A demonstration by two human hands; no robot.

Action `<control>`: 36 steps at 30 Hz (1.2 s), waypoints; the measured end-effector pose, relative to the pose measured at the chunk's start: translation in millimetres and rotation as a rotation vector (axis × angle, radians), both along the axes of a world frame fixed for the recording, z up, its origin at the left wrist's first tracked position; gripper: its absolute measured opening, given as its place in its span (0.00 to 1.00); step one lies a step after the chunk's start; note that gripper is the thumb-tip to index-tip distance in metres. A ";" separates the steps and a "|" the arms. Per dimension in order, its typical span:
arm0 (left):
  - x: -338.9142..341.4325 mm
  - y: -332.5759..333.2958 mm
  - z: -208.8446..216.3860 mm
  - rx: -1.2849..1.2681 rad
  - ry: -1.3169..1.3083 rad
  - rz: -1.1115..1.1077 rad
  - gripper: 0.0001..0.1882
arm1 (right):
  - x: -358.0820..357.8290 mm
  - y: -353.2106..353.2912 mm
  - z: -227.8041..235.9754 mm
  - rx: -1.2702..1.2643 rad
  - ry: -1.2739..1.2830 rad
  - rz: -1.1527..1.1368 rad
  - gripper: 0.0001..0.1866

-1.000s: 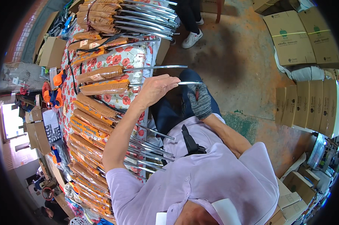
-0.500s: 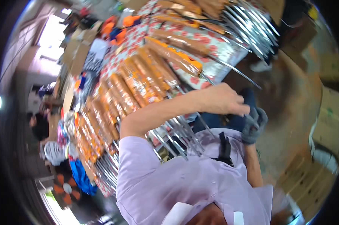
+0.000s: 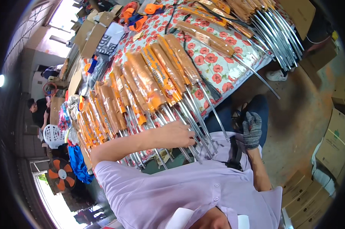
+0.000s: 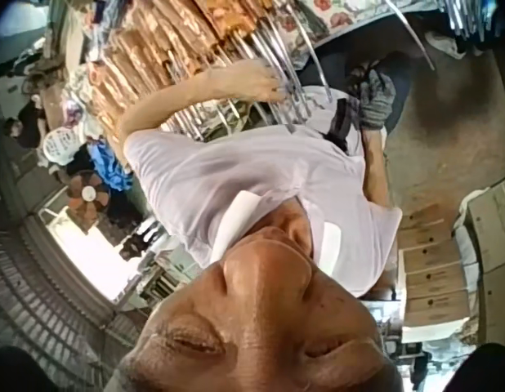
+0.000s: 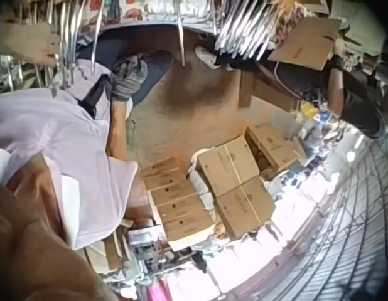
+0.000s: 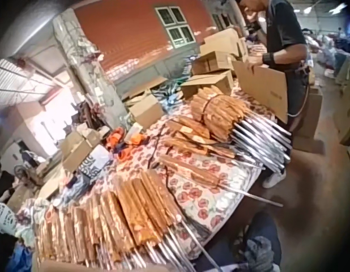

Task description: Sorting and organizing bundles of metal rods with orange handles on a production floor table.

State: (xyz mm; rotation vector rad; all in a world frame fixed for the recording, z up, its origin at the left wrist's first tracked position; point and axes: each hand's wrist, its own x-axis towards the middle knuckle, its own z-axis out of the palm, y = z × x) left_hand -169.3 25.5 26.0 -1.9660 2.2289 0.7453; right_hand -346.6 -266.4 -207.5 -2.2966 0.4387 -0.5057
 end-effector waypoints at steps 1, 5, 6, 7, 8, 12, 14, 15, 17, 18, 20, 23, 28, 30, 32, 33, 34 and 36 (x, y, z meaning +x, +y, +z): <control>4.2 -0.8 -2.9 0.028 0.071 0.055 0.12 | 1.3 0.2 -9.2 -0.012 0.012 -0.027 0.22; 32.0 -47.2 7.8 -0.252 0.172 0.217 0.15 | 9.0 1.8 -16.2 0.051 0.023 -0.106 0.23; 43.6 -64.2 0.0 -0.345 0.099 0.252 0.17 | 11.7 2.3 -12.4 0.040 0.033 -0.149 0.23; 58.9 -85.7 -12.9 -0.439 0.031 0.285 0.19 | 12.9 0.4 -11.4 0.099 0.022 -0.168 0.22; 74.1 -109.3 -31.5 -0.542 0.008 0.330 0.20 | 15.8 0.2 -10.4 0.162 0.002 -0.180 0.22; 107.6 -215.7 -83.5 -0.881 -0.111 0.238 0.23 | 20.5 -2.1 1.3 0.327 -0.109 -0.327 0.21; 96.7 -254.2 -97.3 -0.912 -0.068 0.146 0.20 | 15.7 -8.5 5.5 0.297 -0.110 -0.355 0.21; 92.0 -267.9 -101.8 -0.934 -0.055 0.090 0.18 | 13.7 -11.4 7.4 0.286 -0.112 -0.362 0.21; 87.0 -282.0 -111.3 -0.824 0.045 0.084 0.16 | 7.0 -16.4 7.4 0.256 -0.099 -0.412 0.21; 86.5 -284.2 -115.3 -0.708 0.118 0.103 0.14 | 4.9 -18.5 7.2 0.231 -0.089 -0.429 0.21; 79.0 -286.2 -117.3 -0.582 0.198 0.116 0.12 | -0.6 -21.8 4.2 0.212 -0.069 -0.455 0.21; 61.3 -287.2 -98.5 -0.599 0.309 0.133 0.08 | -4.6 -26.3 -5.0 0.274 -0.118 -0.525 0.21; 45.2 -281.4 -91.1 -0.569 0.414 0.136 0.08 | 0.1 -28.9 3.4 0.302 -0.123 -0.547 0.20; 39.1 -280.6 -83.7 -0.590 0.414 0.138 0.08 | 2.2 -28.3 6.8 0.275 -0.128 -0.549 0.20; 35.2 -281.2 -80.6 -0.598 0.412 0.128 0.08 | 2.8 -27.9 10.9 0.263 -0.136 -0.558 0.20; 34.0 -281.8 -80.3 -0.604 0.410 0.133 0.08 | 3.0 -28.0 13.2 0.272 -0.159 -0.544 0.20; 33.3 -282.4 -81.8 -0.611 0.411 0.141 0.08 | 3.1 -28.6 14.7 0.278 -0.179 -0.529 0.20; 32.6 -284.0 -83.1 -0.618 0.411 0.144 0.09 | 4.7 -29.5 18.1 0.283 -0.204 -0.517 0.20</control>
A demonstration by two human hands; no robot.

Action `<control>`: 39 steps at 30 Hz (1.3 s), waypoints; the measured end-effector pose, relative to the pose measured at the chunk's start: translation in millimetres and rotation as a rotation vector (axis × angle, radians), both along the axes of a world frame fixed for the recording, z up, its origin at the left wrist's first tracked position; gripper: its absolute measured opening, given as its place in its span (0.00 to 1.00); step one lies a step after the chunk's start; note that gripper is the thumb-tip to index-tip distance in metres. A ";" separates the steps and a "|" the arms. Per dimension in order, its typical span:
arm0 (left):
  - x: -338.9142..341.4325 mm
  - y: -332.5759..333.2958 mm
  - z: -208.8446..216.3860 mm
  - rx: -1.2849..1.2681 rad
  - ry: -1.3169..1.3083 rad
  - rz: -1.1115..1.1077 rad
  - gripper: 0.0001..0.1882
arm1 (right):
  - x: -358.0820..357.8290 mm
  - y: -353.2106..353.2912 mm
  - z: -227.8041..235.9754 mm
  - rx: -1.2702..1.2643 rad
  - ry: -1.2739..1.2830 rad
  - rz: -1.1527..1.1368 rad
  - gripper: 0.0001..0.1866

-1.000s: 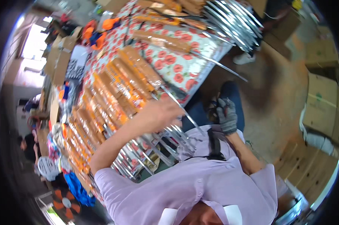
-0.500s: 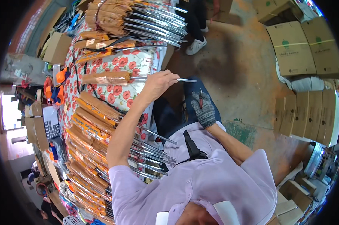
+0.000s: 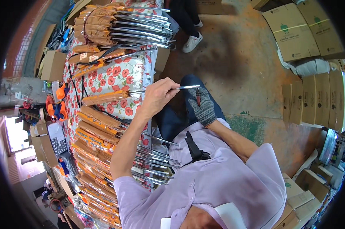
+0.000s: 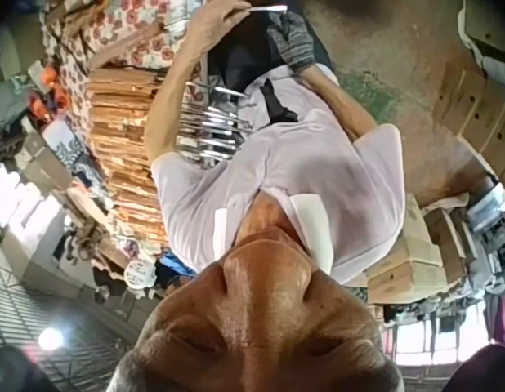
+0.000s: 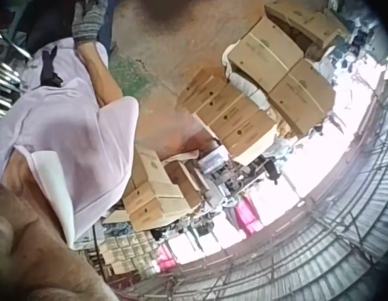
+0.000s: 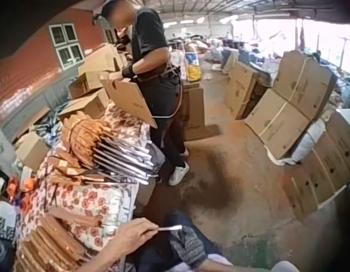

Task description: Sorting and organizing bundles of metal rods with orange handles on a production floor table.

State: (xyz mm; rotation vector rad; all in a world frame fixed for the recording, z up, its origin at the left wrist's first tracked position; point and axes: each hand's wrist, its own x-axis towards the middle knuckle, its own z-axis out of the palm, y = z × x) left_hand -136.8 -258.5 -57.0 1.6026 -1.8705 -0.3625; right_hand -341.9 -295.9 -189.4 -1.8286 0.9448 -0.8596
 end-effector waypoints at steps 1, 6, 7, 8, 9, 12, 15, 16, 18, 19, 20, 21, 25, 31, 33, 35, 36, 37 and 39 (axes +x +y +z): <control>-0.1 -0.7 -0.2 -0.005 -0.001 0.006 0.09 | 1.6 -0.2 1.8 0.038 -0.021 -0.012 0.20; -1.2 -1.4 -2.1 -0.015 0.013 0.027 0.09 | 4.5 0.2 10.7 0.066 -0.034 -0.040 0.21; -0.9 -1.3 -2.5 -0.015 0.019 0.031 0.09 | 5.3 0.3 11.6 0.042 -0.019 -0.044 0.22; -0.9 -1.7 -2.3 -0.015 0.019 0.032 0.09 | 6.2 0.4 8.0 0.043 -0.020 -0.042 0.22; -0.7 -2.3 -1.9 -0.015 0.021 0.024 0.09 | 8.0 0.3 3.2 0.026 -0.031 -0.053 0.23; -1.2 -2.9 -0.4 -0.015 0.027 0.009 0.09 | 9.6 -0.2 -9.2 -0.006 -0.053 -0.074 0.25; -0.9 -0.8 0.6 -0.011 0.020 0.004 0.08 | 10.0 -0.3 -8.5 0.011 -0.038 -0.068 0.28; -0.6 -0.2 -0.4 -0.010 0.021 0.006 0.08 | 9.9 -0.2 -8.2 0.012 -0.037 -0.066 0.28; -0.1 0.6 -3.1 -0.004 0.025 0.000 0.08 | 9.2 -0.3 -7.4 0.039 -0.014 -0.058 0.27; -0.5 1.0 -3.4 -0.001 0.027 -0.002 0.08 | 8.7 -0.3 -6.5 0.052 -0.002 -0.054 0.27; -1.3 1.6 -3.9 -0.001 0.028 0.001 0.08 | 8.1 -0.1 -6.0 0.052 -0.001 -0.051 0.27; -2.6 2.2 -4.6 -0.004 0.033 0.005 0.08 | 7.5 0.1 -5.5 0.043 -0.003 -0.044 0.26; -3.8 2.9 -5.9 -0.007 0.052 0.015 0.08 | 6.2 -0.1 3.6 0.014 -0.021 -0.016 0.24; -2.4 -4.4 -8.0 0.026 0.070 0.000 0.08 | 6.0 -3.9 -1.8 0.001 -0.019 -0.047 0.17; -2.0 -4.4 -8.7 0.033 0.066 -0.007 0.09 | 5.7 -3.8 -5.3 -0.014 -0.017 -0.053 0.17; -0.9 2.2 -6.3 0.052 0.053 0.000 0.09 | 8.2 0.0 -6.4 -0.040 -0.016 -0.043 0.15; 0.2 7.1 -4.8 0.054 0.048 0.019 0.09 | 8.4 2.6 -6.2 -0.038 -0.022 -0.024 0.15; 0.3 12.6 -2.7 0.060 -0.041 -0.001 0.10 | 5.1 5.5 -4.9 -0.057 0.065 0.003 0.17; 2.4 25.9 13.5 0.083 -0.240 0.018 0.12 | 4.1 5.7 -0.5 -0.115 0.208 0.115 0.21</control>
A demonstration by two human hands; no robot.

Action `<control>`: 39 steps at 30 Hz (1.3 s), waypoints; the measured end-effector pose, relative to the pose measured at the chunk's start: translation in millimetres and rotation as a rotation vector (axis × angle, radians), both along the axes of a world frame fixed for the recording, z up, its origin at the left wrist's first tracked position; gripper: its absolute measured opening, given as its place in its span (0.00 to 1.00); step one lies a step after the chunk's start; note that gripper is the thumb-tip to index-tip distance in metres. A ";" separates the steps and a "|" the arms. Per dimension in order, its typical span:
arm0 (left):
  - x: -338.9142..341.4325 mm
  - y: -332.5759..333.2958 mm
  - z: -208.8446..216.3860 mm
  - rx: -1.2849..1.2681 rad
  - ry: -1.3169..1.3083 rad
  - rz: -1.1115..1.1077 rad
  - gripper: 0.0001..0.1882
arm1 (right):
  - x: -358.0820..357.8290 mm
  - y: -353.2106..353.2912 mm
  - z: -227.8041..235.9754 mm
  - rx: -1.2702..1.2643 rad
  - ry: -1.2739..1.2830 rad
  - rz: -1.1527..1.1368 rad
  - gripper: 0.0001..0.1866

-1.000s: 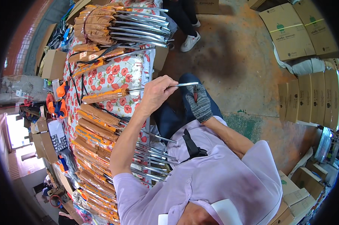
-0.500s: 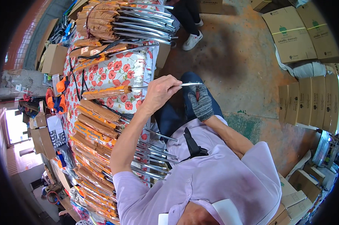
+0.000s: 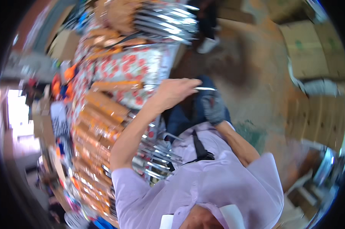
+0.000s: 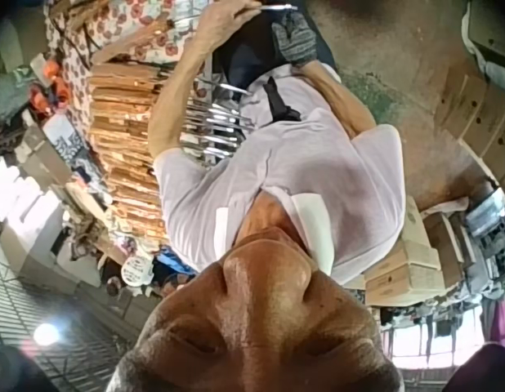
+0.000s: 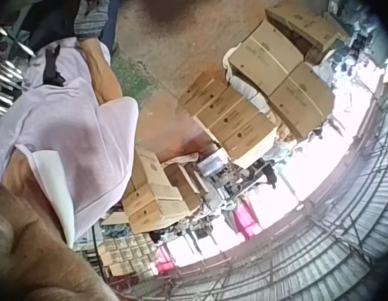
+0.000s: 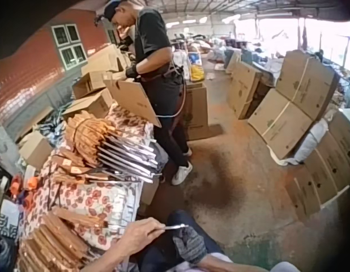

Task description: Sorting and organizing bundles of metal rods with orange handles on a production floor table.

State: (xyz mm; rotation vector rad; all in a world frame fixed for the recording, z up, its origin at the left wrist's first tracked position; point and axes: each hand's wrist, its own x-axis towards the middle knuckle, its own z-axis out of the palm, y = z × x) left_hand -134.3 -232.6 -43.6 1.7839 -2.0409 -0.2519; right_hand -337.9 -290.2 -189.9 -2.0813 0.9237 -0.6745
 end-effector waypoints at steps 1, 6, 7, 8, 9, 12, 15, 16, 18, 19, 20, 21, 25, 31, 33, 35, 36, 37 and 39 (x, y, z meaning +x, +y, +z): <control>5.1 1.2 7.3 0.045 -0.096 -0.095 0.13 | -2.1 -5.1 1.5 -0.158 -0.076 0.056 0.20; -19.2 33.1 63.0 -0.084 -0.313 -0.311 0.17 | -22.9 -8.4 -26.7 0.350 -0.518 -0.054 0.19; -27.5 52.9 74.1 -0.126 -0.346 -0.321 0.18 | -24.3 -12.3 -72.7 0.776 -0.756 -0.072 0.21; -34.1 82.4 81.8 -0.156 -0.382 -0.319 0.18 | -21.2 -7.2 -63.7 0.416 -0.464 0.024 0.20; -41.3 110.8 84.8 -0.135 -0.405 -0.297 0.18 | -17.5 -2.9 -47.1 0.037 -0.183 0.107 0.19; -45.9 171.1 87.8 -0.006 -0.411 -0.298 0.16 | -6.2 5.5 -41.9 0.034 -0.133 0.219 0.19; -40.0 218.6 69.6 0.146 -0.430 -0.262 0.15 | 9.5 12.8 -32.0 -0.015 -0.102 0.286 0.19; -36.7 230.7 62.1 0.273 -0.411 -0.213 0.16 | 15.6 14.0 -27.3 -0.058 -0.091 0.306 0.19; -33.3 241.5 59.1 0.386 -0.399 -0.193 0.17 | 23.0 16.6 -22.2 -0.111 -0.076 0.295 0.19; -32.7 239.5 66.8 0.446 -0.221 -0.134 0.19 | 25.9 18.7 -22.7 -0.078 -0.079 0.294 0.19; -28.0 233.7 70.4 0.508 -0.044 -0.078 0.21 | 28.2 19.6 -23.0 -0.045 -0.082 0.290 0.19; -20.5 226.0 70.0 0.498 -0.052 -0.105 0.21 | 30.2 18.2 -20.8 -0.012 -0.088 0.295 0.19; 28.0 172.4 61.7 0.345 -0.083 0.111 0.20 | 23.1 7.3 -10.9 0.121 -0.060 0.208 0.19; 164.0 59.7 -1.8 -0.007 -0.251 0.423 0.20 | 7.1 -8.4 -7.1 0.239 -0.063 0.033 0.20; 199.5 19.7 -20.8 -0.131 -0.302 0.486 0.21 | 4.4 -13.0 -20.2 0.133 -0.054 0.029 0.20; 212.9 -5.7 -32.2 -0.235 -0.314 0.465 0.20 | 3.8 -17.8 -21.9 0.115 -0.042 0.033 0.20; 209.8 -18.8 -36.7 -0.240 -0.387 0.450 0.20 | 0.7 -17.8 -23.0 0.105 -0.014 0.036 0.19; 205.8 -29.1 -40.9 -0.244 -0.462 0.438 0.19 | -1.7 -17.2 -24.1 0.098 0.013 0.044 0.19; 194.8 -43.0 -45.3 -0.243 -0.526 0.398 0.18 | -0.6 -19.0 -34.4 0.040 0.008 0.014 0.20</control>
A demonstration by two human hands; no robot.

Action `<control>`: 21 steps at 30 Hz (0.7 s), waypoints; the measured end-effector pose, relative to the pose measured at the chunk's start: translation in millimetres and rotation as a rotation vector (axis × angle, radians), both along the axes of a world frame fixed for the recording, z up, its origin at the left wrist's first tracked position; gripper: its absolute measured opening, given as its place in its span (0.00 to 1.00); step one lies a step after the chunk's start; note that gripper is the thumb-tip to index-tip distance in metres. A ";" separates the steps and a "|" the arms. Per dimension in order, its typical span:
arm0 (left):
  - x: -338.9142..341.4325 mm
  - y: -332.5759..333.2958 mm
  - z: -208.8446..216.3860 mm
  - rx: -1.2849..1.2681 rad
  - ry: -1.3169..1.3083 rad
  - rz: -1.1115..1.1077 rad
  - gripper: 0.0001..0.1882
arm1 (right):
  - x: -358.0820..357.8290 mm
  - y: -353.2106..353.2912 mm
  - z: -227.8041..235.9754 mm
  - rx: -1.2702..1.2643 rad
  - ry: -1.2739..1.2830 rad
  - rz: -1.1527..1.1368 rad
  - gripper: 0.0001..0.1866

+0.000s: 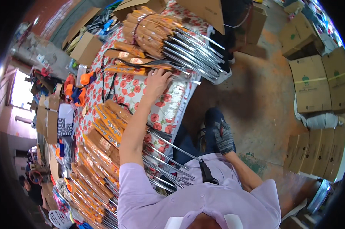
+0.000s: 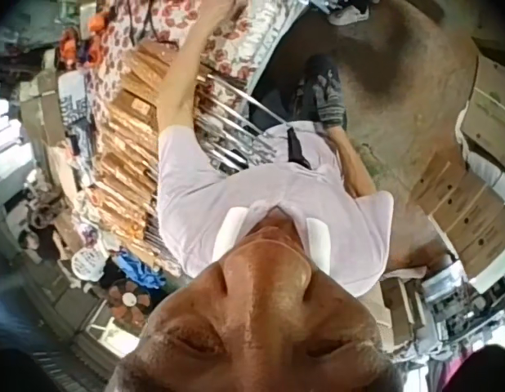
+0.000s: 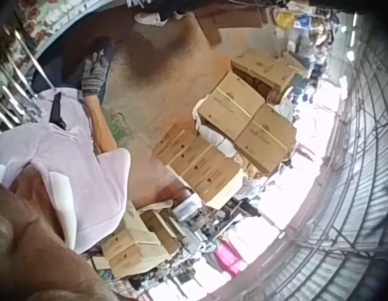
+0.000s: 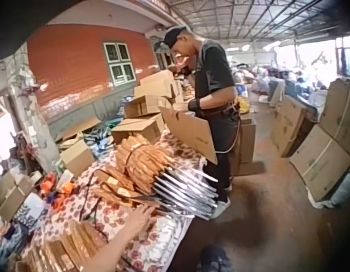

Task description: Sorting and organizing bundles of metal rods with orange handles on a production floor table.

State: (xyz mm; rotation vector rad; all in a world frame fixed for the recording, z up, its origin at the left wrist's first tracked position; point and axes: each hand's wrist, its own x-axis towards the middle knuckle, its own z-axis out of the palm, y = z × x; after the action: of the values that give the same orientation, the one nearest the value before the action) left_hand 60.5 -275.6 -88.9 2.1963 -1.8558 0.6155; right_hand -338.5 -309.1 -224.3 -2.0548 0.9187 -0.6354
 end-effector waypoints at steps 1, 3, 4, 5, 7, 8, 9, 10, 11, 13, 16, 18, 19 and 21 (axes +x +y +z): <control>-4.1 -0.7 1.1 0.052 0.024 -0.052 0.17 | 1.4 -1.4 -7.4 -0.060 -0.013 -0.007 0.21; -17.7 6.7 6.7 0.161 0.075 -0.142 0.15 | 3.0 -0.3 -10.2 -0.103 -0.009 -0.027 0.22; -28.6 10.8 7.8 0.175 0.088 -0.162 0.15 | 7.0 0.5 -9.9 -0.071 -0.030 -0.039 0.22; -41.6 16.3 11.4 0.223 0.076 -0.207 0.14 | 11.4 1.4 -7.9 -0.040 -0.051 -0.053 0.22; -65.6 27.8 14.6 0.316 0.052 -0.295 0.12 | 18.2 3.1 0.9 -0.007 -0.043 -0.060 0.22; -74.8 31.3 11.8 0.328 0.066 -0.311 0.12 | 20.5 3.9 3.5 0.011 -0.051 -0.047 0.22; -83.6 34.2 8.2 0.275 0.145 -0.345 0.12 | 21.3 5.8 1.5 0.022 -0.036 -0.062 0.22; -91.4 34.8 5.3 0.220 0.222 -0.377 0.11 | 21.8 5.9 -2.5 0.030 -0.063 -0.070 0.22; -99.0 35.4 3.5 0.164 0.300 -0.408 0.10 | 20.3 6.4 -5.8 0.036 -0.090 -0.079 0.22; -111.2 38.1 5.4 0.195 0.345 -0.401 0.10 | 17.8 7.2 -3.2 0.054 -0.090 -0.089 0.22; -123.3 38.1 11.7 0.246 0.414 -0.364 0.10 | 14.0 6.1 5.6 0.077 -0.113 -0.086 0.22; -129.3 38.1 13.6 0.204 0.494 -0.384 0.09 | 12.4 7.1 12.9 0.066 -0.130 -0.074 0.23; -131.0 38.0 14.8 0.183 0.534 -0.392 0.09 | 12.9 7.4 16.0 0.062 -0.140 -0.067 0.23; -133.0 36.9 16.9 0.190 0.552 -0.396 0.09 | 13.9 7.0 17.5 0.085 -0.151 -0.089 0.23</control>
State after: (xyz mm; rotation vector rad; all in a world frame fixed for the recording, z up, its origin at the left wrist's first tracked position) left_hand -72.5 -238.7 -72.0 1.7593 -1.9908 -0.2286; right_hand -324.6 -302.2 -206.8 -1.8721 0.9363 -0.7756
